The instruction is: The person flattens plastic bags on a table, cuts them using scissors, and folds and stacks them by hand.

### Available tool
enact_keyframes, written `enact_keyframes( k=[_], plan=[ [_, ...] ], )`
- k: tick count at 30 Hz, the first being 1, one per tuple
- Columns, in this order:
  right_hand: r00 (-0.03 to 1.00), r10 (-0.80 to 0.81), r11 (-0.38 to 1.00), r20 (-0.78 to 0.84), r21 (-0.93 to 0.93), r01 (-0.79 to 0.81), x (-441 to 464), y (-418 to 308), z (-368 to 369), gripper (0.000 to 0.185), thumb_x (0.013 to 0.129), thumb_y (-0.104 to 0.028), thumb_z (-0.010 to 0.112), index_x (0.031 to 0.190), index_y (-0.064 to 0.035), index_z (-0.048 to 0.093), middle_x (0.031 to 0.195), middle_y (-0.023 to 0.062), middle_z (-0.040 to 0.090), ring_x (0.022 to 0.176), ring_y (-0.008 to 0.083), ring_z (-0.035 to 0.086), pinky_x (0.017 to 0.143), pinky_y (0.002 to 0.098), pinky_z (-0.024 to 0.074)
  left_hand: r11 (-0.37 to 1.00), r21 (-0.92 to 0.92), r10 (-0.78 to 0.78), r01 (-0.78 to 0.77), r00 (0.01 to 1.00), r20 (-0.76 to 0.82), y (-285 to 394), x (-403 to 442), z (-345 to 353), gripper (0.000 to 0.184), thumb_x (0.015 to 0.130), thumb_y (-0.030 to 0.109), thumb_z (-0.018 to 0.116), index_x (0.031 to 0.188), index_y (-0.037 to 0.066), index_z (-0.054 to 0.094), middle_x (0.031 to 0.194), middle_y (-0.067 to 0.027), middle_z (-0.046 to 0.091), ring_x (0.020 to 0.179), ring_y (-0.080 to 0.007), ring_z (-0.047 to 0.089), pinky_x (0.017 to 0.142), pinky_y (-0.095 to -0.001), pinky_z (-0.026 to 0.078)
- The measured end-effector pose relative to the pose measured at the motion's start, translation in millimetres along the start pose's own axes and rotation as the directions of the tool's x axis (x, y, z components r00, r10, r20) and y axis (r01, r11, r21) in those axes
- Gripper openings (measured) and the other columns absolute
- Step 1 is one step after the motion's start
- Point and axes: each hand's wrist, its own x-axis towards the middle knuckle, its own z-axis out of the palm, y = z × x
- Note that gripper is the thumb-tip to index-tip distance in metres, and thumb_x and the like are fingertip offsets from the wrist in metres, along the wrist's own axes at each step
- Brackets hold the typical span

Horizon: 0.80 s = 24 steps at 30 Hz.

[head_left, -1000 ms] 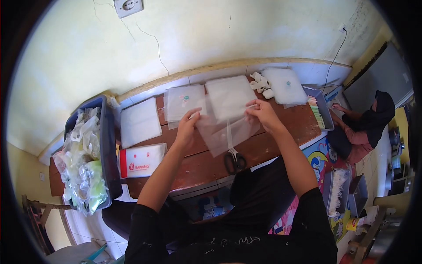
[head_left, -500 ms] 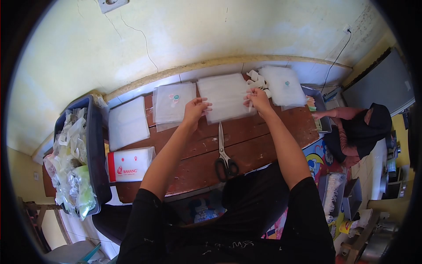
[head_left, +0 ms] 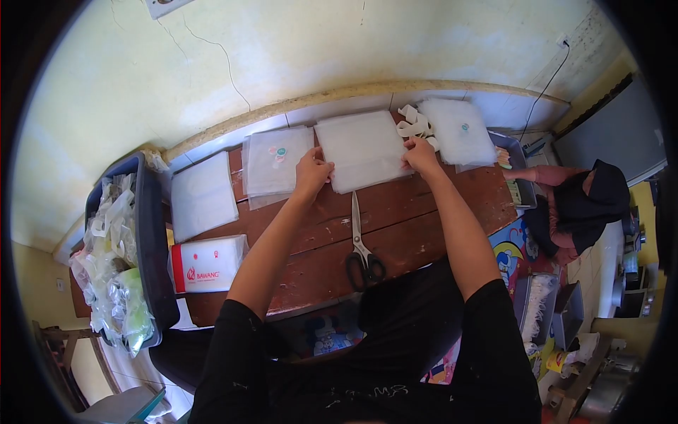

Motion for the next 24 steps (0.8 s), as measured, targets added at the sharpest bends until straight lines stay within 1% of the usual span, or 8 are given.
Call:
enact_keyframes(
  k=[6,10,12,13,15,18,22,24],
  plan=[
    [0.999,0.014,0.997,-0.029,-0.073,-0.016,0,1,-4,0.029,0.071,0.008,0.065,0.099,0.0048,0.060,0.083,0.0130,0.065,0.060,0.0221,0.067,0.051,0.0328,0.0564,0.973,0.172,0.174,-0.156,0.980,-0.092,-12,5,3,0.057,0.078,-0.005,0.068,0.132,-0.003,0.052,0.079,-0.0099,0.068,0.067,-0.0142,0.066,0.060,-0.0269,0.056],
    [0.998,-0.052,0.985,-0.039,-0.170,0.045,10,14,-3,0.027,0.069,0.005,0.067,0.096,0.0035,0.062,0.080,0.0128,0.066,0.060,0.0217,0.067,0.053,0.0333,0.0553,0.962,0.222,0.180,-0.158,0.980,-0.081,-19,8,3,0.053,0.077,-0.006,0.067,0.128,-0.002,0.055,0.079,-0.0101,0.069,0.068,-0.0141,0.066,0.061,-0.0269,0.057],
    [0.975,-0.200,0.930,-0.093,-0.330,0.159,15,19,-1,0.028,0.066,0.001,0.070,0.093,0.0013,0.065,0.079,0.0130,0.068,0.065,0.0224,0.068,0.059,0.0335,0.0546,0.955,0.236,0.205,-0.181,0.976,-0.081,-22,10,3,0.049,0.076,-0.006,0.066,0.125,-0.003,0.057,0.078,-0.0100,0.069,0.068,-0.0141,0.066,0.060,-0.0270,0.056],
    [0.976,-0.198,0.931,-0.093,-0.329,0.158,16,23,-1,0.028,0.066,0.001,0.070,0.093,0.0013,0.065,0.079,0.0130,0.068,0.065,0.0224,0.068,0.059,0.0335,0.0546,0.955,0.237,0.204,-0.180,0.976,-0.079,-23,10,2,0.049,0.076,-0.006,0.066,0.125,-0.003,0.057,0.078,-0.0100,0.069,0.068,-0.0141,0.066,0.060,-0.0270,0.056],
    [0.967,-0.226,0.905,-0.118,-0.393,0.164,12,17,-2,0.026,0.064,-0.002,0.071,0.090,-0.0005,0.067,0.081,0.0140,0.070,0.075,0.0256,0.069,0.068,0.0350,0.0542,0.962,0.201,0.202,-0.183,0.976,-0.082,-21,10,2,0.046,0.076,-0.006,0.067,0.121,-0.003,0.059,0.077,-0.0099,0.068,0.067,-0.0141,0.066,0.060,-0.0269,0.056],
    [0.965,-0.244,0.875,-0.096,-0.451,0.176,8,12,-5,0.025,0.064,-0.004,0.071,0.088,-0.0012,0.068,0.083,0.0150,0.070,0.083,0.0291,0.068,0.074,0.0369,0.0537,0.962,0.208,0.201,-0.179,0.975,-0.090,-19,10,3,0.044,0.077,-0.005,0.067,0.120,-0.003,0.059,0.077,-0.0099,0.068,0.067,-0.0140,0.066,0.059,-0.0269,0.056],
    [0.965,-0.242,0.887,-0.096,-0.425,0.181,6,12,-6,0.021,0.066,-0.005,0.069,0.087,-0.0014,0.068,0.084,0.0163,0.070,0.083,0.0313,0.068,0.076,0.0382,0.0533,0.955,0.225,0.217,-0.192,0.972,-0.093,-24,13,3,0.043,0.077,-0.005,0.068,0.119,-0.003,0.060,0.077,-0.0100,0.068,0.067,-0.0141,0.066,0.059,-0.0268,0.057],
    [0.944,-0.310,0.868,-0.116,-0.439,0.231,6,13,-5,0.018,0.069,-0.006,0.067,0.087,-0.0014,0.067,0.084,0.0169,0.069,0.082,0.0327,0.067,0.076,0.0388,0.0529,0.957,0.225,0.206,-0.182,0.974,-0.091,-22,11,4,0.043,0.077,-0.001,0.070,0.119,-0.003,0.060,0.078,-0.0100,0.068,0.067,-0.0145,0.066,0.060,-0.0276,0.056]
  ],
)
